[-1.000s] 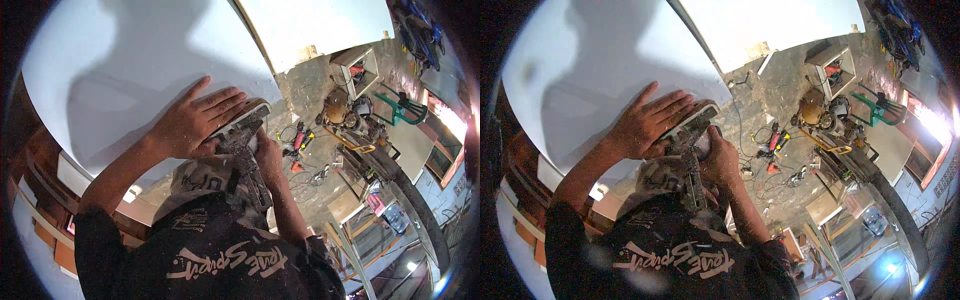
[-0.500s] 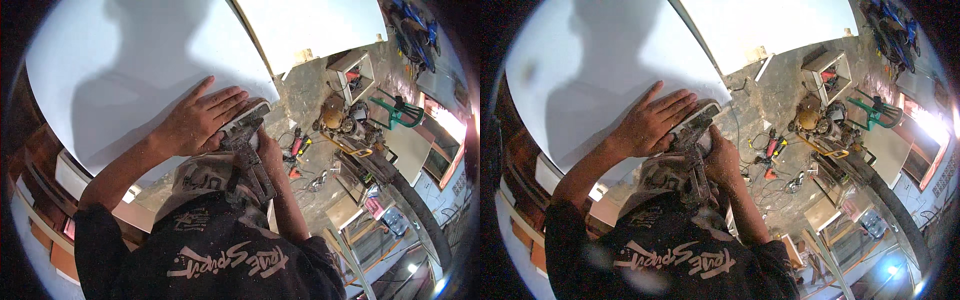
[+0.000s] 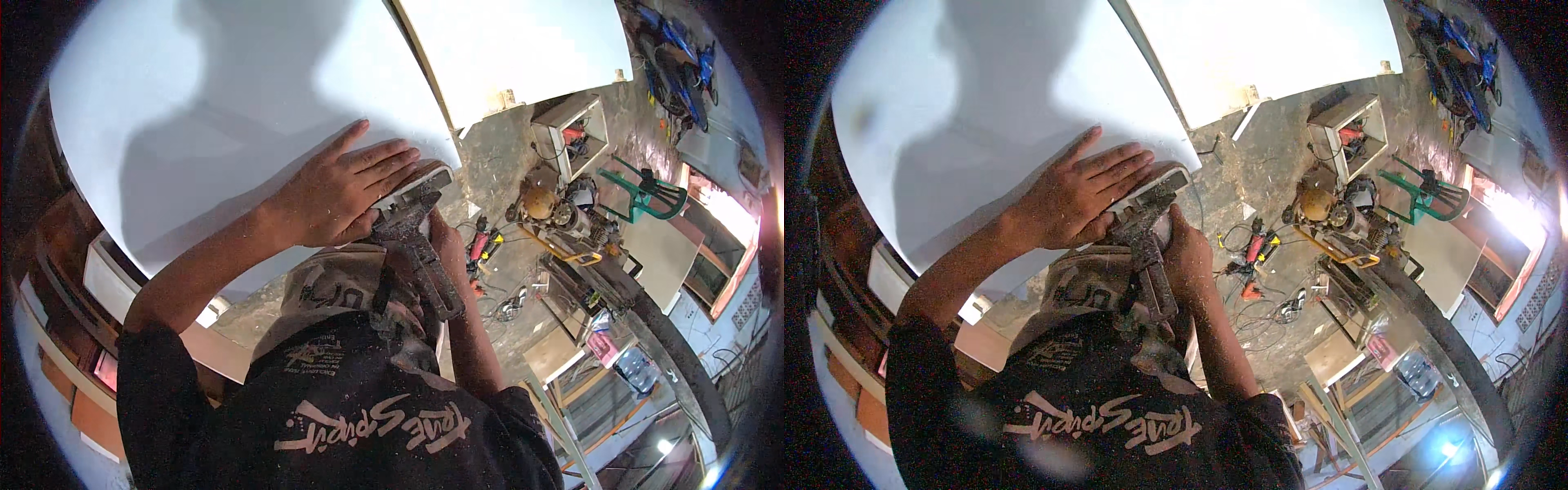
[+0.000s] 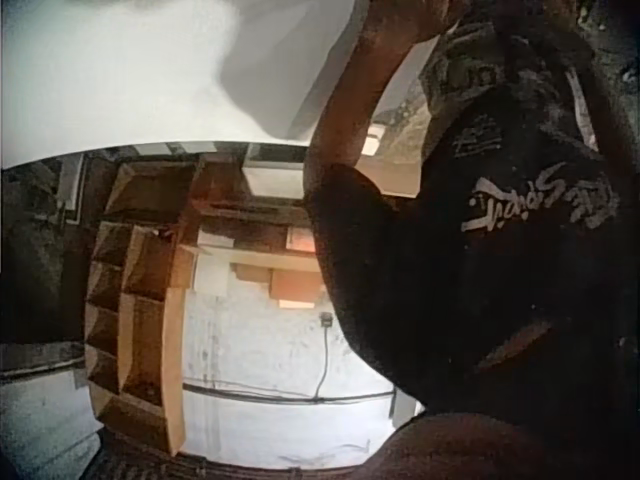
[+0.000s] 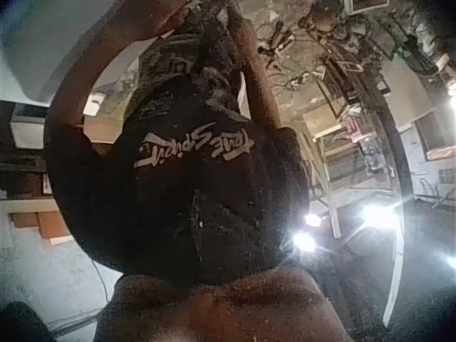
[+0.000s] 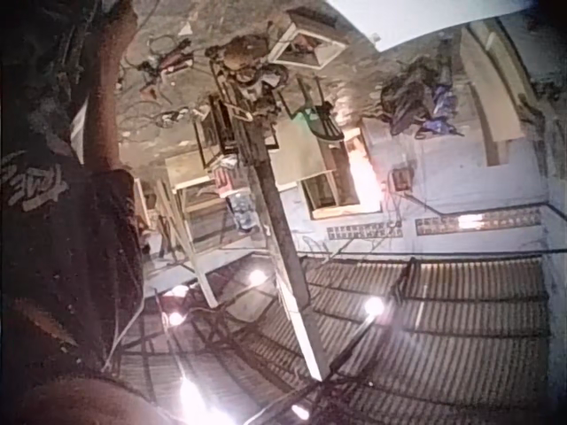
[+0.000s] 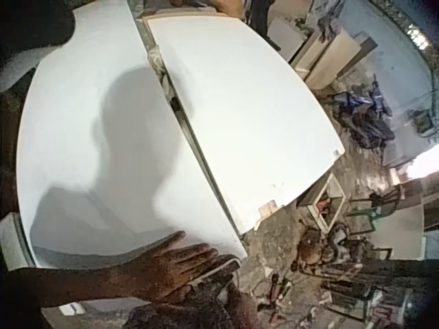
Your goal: The person trims the edges of a white laminate wooden board using a handheld router, moving it along the perimeter while holding the board steady with their other hand.
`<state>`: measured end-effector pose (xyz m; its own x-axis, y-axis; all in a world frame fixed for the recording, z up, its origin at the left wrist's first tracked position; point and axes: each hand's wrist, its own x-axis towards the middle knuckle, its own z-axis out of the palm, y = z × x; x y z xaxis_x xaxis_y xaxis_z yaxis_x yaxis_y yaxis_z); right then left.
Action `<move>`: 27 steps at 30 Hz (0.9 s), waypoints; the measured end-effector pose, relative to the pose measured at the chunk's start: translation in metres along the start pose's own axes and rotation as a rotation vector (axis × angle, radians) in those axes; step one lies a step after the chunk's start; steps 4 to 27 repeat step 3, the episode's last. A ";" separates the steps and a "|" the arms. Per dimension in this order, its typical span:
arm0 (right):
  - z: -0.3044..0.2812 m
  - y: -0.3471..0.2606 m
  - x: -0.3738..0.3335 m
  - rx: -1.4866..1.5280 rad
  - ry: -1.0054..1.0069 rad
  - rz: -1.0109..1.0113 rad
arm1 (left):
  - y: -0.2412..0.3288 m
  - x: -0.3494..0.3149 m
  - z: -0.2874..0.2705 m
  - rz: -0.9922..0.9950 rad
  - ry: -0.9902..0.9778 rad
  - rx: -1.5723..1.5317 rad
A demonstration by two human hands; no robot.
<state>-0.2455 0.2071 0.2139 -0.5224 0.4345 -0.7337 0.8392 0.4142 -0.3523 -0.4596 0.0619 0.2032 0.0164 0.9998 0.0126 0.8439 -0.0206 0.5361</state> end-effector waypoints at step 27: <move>0.002 0.008 0.003 0.010 -0.014 -0.037 | -0.001 0.001 0.001 0.009 -0.026 0.022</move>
